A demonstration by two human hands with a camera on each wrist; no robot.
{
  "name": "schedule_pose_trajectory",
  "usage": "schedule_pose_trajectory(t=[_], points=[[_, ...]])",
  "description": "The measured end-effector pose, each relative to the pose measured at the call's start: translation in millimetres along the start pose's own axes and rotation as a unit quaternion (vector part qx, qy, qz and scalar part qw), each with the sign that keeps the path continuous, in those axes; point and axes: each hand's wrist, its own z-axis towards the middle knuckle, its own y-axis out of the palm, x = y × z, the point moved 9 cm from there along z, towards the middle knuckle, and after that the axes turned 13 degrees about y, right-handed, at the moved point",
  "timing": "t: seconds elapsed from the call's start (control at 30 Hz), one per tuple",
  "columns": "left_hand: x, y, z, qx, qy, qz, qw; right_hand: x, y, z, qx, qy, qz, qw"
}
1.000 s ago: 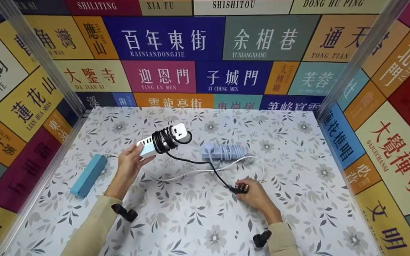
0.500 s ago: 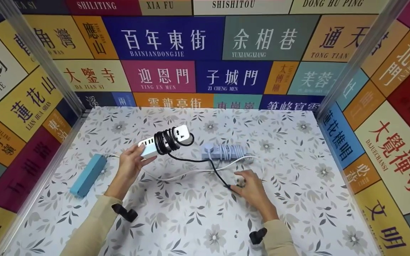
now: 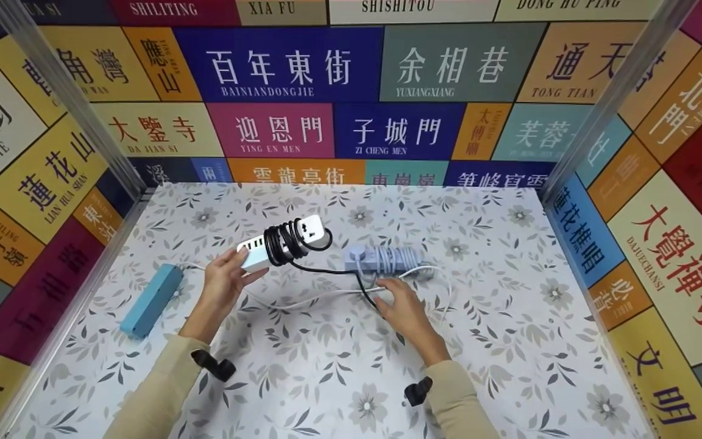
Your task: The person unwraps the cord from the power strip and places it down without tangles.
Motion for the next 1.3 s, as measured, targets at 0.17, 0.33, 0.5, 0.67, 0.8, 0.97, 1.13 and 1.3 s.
schedule_pose_trajectory(t=[0.17,0.33,0.5,0.67,0.8,0.97,1.13,1.3], points=[[0.7,-0.6,0.1,0.004,0.003,-0.007,1.0000,-7,20,15.3,-0.054,0.012,0.061,0.9966],[-1.7,-1.4,-0.9,0.001,0.001,-0.009,1.0000,-7,35,25.0,-0.090,0.017,0.113,0.9893],[-1.3,-2.1,-1.2,0.000,0.003,-0.009,1.0000,-15,34,29.7,-0.055,-0.001,0.091,0.9944],[-0.6,-3.1,-2.0,-0.002,0.006,-0.006,1.0000,-22,32,32.8,-0.023,-0.026,0.073,0.9968],[0.3,-4.0,-2.7,0.000,0.006,-0.007,1.0000,-24,27,34.4,0.008,-0.036,0.081,0.9960],[0.8,-8.7,-4.2,0.001,0.006,-0.010,0.9999,-20,21,37.5,0.015,-0.010,0.129,0.9915],[-0.6,-13.0,-5.0,0.007,0.001,-0.015,0.9999,-16,20,40.9,-0.064,0.031,0.240,0.9681],[-0.2,-11.7,-5.8,0.004,-0.002,-0.019,0.9998,-25,15,40.0,-0.149,0.006,0.279,0.9487]])
